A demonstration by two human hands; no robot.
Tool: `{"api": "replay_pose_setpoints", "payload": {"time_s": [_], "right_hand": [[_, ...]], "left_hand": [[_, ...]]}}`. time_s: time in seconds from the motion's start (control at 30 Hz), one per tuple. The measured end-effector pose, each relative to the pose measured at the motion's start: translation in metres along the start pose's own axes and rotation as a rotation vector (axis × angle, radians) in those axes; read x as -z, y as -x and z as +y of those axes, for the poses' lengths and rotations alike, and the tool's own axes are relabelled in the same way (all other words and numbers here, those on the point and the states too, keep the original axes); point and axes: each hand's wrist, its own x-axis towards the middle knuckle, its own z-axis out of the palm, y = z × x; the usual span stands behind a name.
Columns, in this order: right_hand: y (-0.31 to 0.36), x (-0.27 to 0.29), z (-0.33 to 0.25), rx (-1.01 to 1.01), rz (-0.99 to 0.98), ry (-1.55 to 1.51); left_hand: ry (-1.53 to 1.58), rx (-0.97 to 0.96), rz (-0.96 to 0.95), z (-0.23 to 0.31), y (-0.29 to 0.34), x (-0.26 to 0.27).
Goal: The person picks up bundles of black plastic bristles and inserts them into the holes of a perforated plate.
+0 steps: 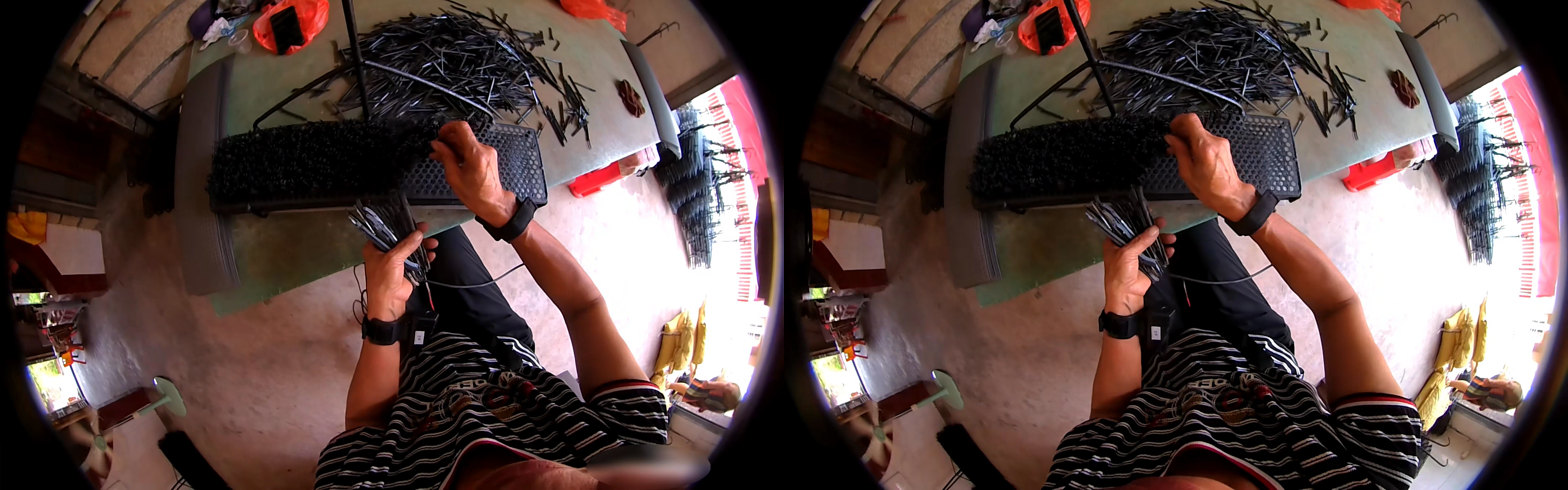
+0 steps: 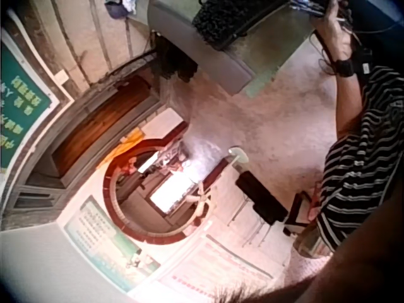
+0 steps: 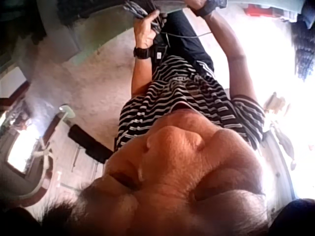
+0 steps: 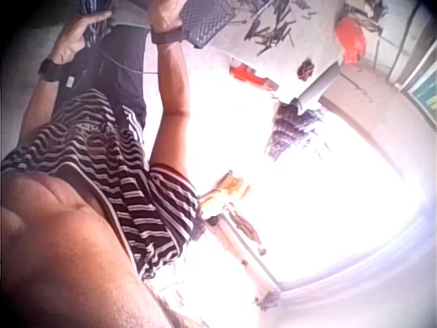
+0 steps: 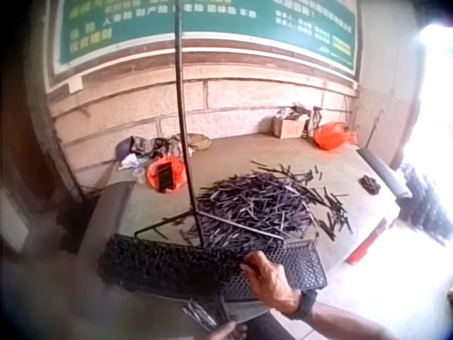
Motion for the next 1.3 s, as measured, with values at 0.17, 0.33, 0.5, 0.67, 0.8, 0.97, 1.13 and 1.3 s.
{"api": "replay_pose_setpoints", "payload": {"time_s": [0.17, 0.33, 0.5, 0.67, 0.8, 0.97, 1.13, 1.3], "right_hand": [[-0.006, 0.001, 0.003, 0.049, -0.08, 0.166], [-0.022, 0.012, -0.01, 0.191, -0.212, 0.366], [-0.016, 0.014, -0.001, 0.22, -0.171, 0.23], [-0.012, 0.013, 0.001, 0.216, -0.215, 0.338], [-0.02, 0.011, 0.003, 0.208, -0.256, 0.485], [-0.001, 0.013, -0.025, -0.173, -0.363, 0.182], [0.023, 0.012, -0.019, -0.551, -0.547, -0.229], [0.026, 0.014, -0.022, -0.536, -0.207, -0.374]], "left_hand": [[0.028, 0.006, -0.03, -0.001, 0.0, 0.005], [0.056, 0.048, -0.083, 0.002, 0.001, 0.006], [0.061, 0.057, -0.096, 0.003, 0.001, 0.004], [0.036, 0.039, -0.128, 0.001, 0.002, 0.003], [0.054, 0.064, -0.109, -0.003, -0.003, 0.007], [-0.022, 0.051, -0.098, 0.001, -0.001, 0.003], [-0.023, 0.049, -0.063, 0.0, -0.003, -0.004], [-0.057, -0.004, 0.031, -0.003, -0.005, -0.001]]}}
